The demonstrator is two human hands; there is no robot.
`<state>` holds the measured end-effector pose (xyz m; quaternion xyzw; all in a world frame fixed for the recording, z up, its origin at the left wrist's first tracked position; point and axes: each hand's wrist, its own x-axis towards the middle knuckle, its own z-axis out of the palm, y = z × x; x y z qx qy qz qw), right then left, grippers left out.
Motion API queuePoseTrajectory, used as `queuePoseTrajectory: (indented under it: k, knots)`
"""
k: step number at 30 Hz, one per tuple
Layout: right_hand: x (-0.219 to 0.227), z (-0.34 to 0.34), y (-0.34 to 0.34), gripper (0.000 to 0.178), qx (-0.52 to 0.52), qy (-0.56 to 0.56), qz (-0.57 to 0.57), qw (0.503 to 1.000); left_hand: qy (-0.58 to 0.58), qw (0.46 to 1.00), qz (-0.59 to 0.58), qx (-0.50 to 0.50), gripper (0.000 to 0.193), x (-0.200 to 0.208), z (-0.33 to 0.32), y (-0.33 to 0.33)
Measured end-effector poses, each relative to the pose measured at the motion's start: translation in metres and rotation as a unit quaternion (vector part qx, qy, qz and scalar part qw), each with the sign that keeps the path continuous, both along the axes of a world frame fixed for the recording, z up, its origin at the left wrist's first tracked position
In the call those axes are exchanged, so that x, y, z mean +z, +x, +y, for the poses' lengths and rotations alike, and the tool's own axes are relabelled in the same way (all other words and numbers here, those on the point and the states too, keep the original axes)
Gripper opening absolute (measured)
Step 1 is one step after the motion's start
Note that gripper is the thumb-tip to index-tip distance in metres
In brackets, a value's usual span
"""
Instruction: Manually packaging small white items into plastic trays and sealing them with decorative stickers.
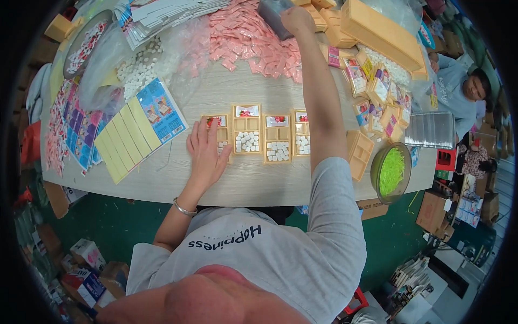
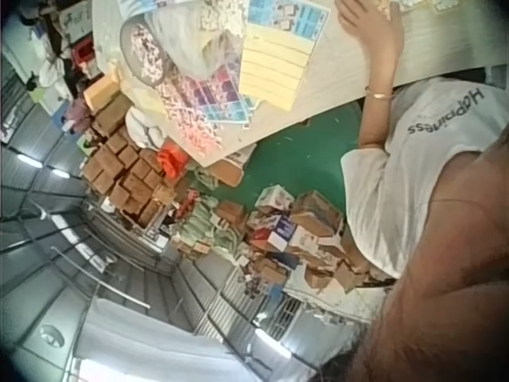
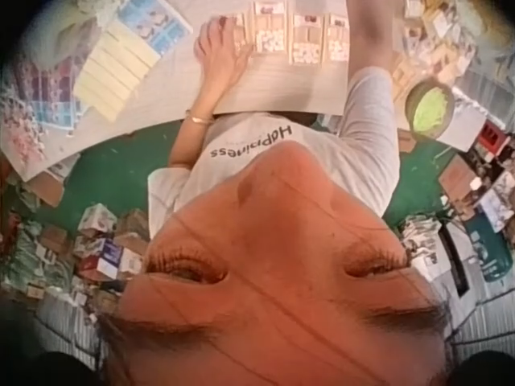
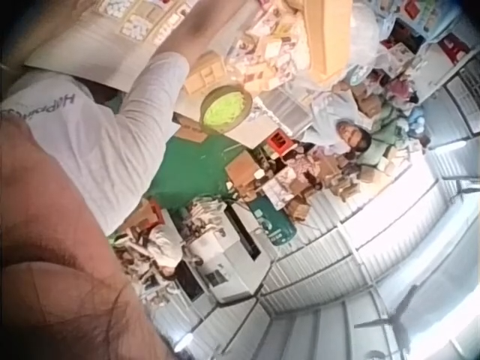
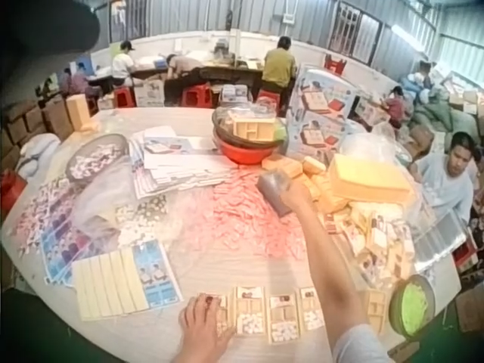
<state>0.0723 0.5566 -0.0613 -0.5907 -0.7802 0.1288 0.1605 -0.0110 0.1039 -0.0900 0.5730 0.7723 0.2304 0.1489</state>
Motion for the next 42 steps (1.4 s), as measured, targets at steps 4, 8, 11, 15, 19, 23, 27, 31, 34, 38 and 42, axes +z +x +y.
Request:
queuePoseTrajectory:
  k: [4, 8, 11, 15, 19, 23, 27, 31, 34, 38, 42]
  knots:
    - [-0.008, 0.019, 0.011, 0.033, 0.034, 0.019, -0.063, 0.997, 0.031, 0.999, -0.004, 0.006, 0.070, 0.009, -0.004, -0.011]
    - [-0.037, 0.067, 0.012, 0.032, 0.116, -0.047, -0.089, 0.988, 0.037, 0.999, -0.022, 0.026, 0.067, 0.018, -0.011, -0.018]
    - [-0.046, 0.136, 0.090, 0.030, 0.073, -0.135, 0.029, 0.988, 0.074, 0.996, -0.047, -0.013, 0.064, 0.026, 0.004, -0.011]
    - [-0.051, 0.070, 0.005, 0.031, 0.063, -0.128, 0.040, 0.989, 0.051, 0.997, -0.043, 0.035, 0.063, 0.029, -0.015, -0.019]
    - [-0.010, 0.036, 0.016, 0.035, 0.067, -0.055, 0.024, 0.996, 0.056, 0.997, -0.044, 0.028, 0.062, 0.028, -0.011, -0.022]
    - [0.002, 0.028, 0.012, 0.037, 0.071, -0.028, -0.079, 0.994, 0.063, 0.997, -0.046, 0.019, 0.060, 0.027, -0.009, -0.023]
    - [-0.001, 0.002, -0.007, 0.041, 0.048, 0.032, -0.163, 0.985, 0.064, 0.996, -0.048, 0.027, 0.058, 0.026, -0.012, -0.024]
    - [0.001, 0.031, 0.016, 0.042, 0.069, 0.011, -0.156, 0.985, 0.064, 0.997, -0.039, 0.023, 0.055, 0.026, -0.012, -0.030]
    - [0.006, 0.058, 0.045, 0.036, 0.036, 0.106, -0.143, 0.983, 0.081, 0.994, -0.072, 0.023, 0.055, 0.031, 0.004, -0.041]
    - [0.077, -0.074, 0.023, 0.024, 0.257, -0.153, 0.266, 0.916, 0.208, 0.890, -0.405, 0.032, 0.067, 0.035, 0.043, -0.053]
    - [0.087, -0.264, 0.016, 0.021, 0.392, -0.221, 0.310, 0.837, 0.271, 0.794, -0.544, 0.021, 0.081, 0.059, 0.061, -0.034]
